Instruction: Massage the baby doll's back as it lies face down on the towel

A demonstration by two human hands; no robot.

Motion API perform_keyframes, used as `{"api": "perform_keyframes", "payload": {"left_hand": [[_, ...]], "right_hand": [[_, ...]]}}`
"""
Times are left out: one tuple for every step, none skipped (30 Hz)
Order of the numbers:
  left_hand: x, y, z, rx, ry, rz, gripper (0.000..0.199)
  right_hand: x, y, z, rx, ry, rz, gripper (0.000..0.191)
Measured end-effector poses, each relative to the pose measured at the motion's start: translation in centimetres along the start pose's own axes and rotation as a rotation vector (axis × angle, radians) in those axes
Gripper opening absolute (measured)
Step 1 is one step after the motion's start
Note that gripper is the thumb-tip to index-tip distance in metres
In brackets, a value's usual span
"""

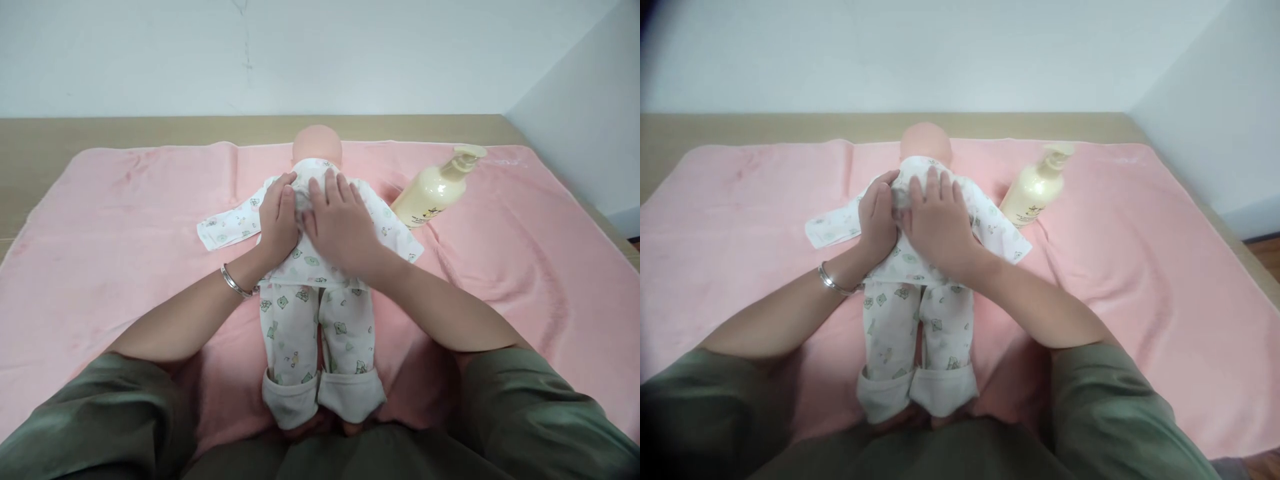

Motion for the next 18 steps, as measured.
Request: {"api": "perform_keyframes", "payload": {"left_hand": [[0.0,0.0,0.1,-0.007,-0.003,0.002,0.057],[-0.1,0.0,0.1,-0.011,-0.005,0.005,0.055],[-0.1,0.0,0.1,-0.013,-0.007,0.011,0.052],[-0.1,0.0,0.2,-0.014,-0.011,0.018,0.049],[0.0,0.0,0.2,-0.012,-0.019,0.026,0.046],[0.1,-0.1,0.2,-0.008,-0.032,0.036,0.043],[0.2,-0.1,0.3,-0.002,-0.047,0.048,0.040],[0.3,-0.1,0.4,0.003,-0.061,0.060,0.039],[0.4,0.0,0.6,0.009,-0.073,0.068,0.037],[0.5,0.0,0.7,0.017,-0.081,0.070,0.037],[0.5,0.0,0.7,0.027,-0.086,0.067,0.037],[0.4,0.1,0.7,0.038,-0.089,0.065,0.038],[0.2,0.3,0.7,0.051,-0.090,0.071,0.040],[0.0,0.6,0.5,0.065,-0.086,0.087,0.043],[-0.3,1.0,0.1,0.082,-0.074,0.113,0.045],[-0.6,1.5,-0.3,0.102,-0.053,0.143,0.046],[-0.9,1.9,-0.9,0.125,-0.024,0.172,0.047],[-1.2,2.2,-1.6,0.152,0.006,0.195,0.047]], "right_hand": [[-0.6,0.2,1.0,-0.014,-0.033,0.011,0.061],[-1.0,0.3,1.7,-0.027,-0.062,0.023,0.060],[-1.1,0.4,2.2,-0.035,-0.088,0.039,0.061],[-1.1,0.4,2.4,-0.039,-0.108,0.054,0.060],[-0.9,0.3,2.3,-0.037,-0.127,0.069,0.060],[-0.5,0.2,2.1,-0.030,-0.150,0.086,0.060],[0.0,0.1,1.6,-0.020,-0.175,0.099,0.059],[0.5,-0.1,1.0,-0.006,-0.201,0.106,0.057],[1.0,-0.2,0.3,0.012,-0.226,0.104,0.055],[1.5,-0.3,-0.4,0.034,-0.249,0.094,0.052],[2.0,-0.3,-1.1,0.058,-0.269,0.075,0.050],[2.4,-0.4,-1.8,0.086,-0.277,0.047,0.049],[2.8,-0.4,-2.6,0.116,-0.271,0.009,0.050],[3.1,-0.3,-3.4,0.146,-0.247,-0.034,0.051],[3.4,-0.4,-4.2,0.173,-0.204,-0.078,0.053],[3.6,-0.4,-4.9,0.194,-0.147,-0.117,0.055],[3.7,-0.4,-5.4,0.207,-0.086,-0.139,0.056],[3.7,-0.5,-5.6,0.205,-0.033,-0.142,0.056]]}}
Point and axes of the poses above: each hand's wrist, its own x-axis towards the middle knuckle, its own y-axis out of the palm, z = x × y, the point moved 7 cm from there along x, towards the middle knuckle, and after that the axes turned 14 degrees about z, right-handed, at the moved point
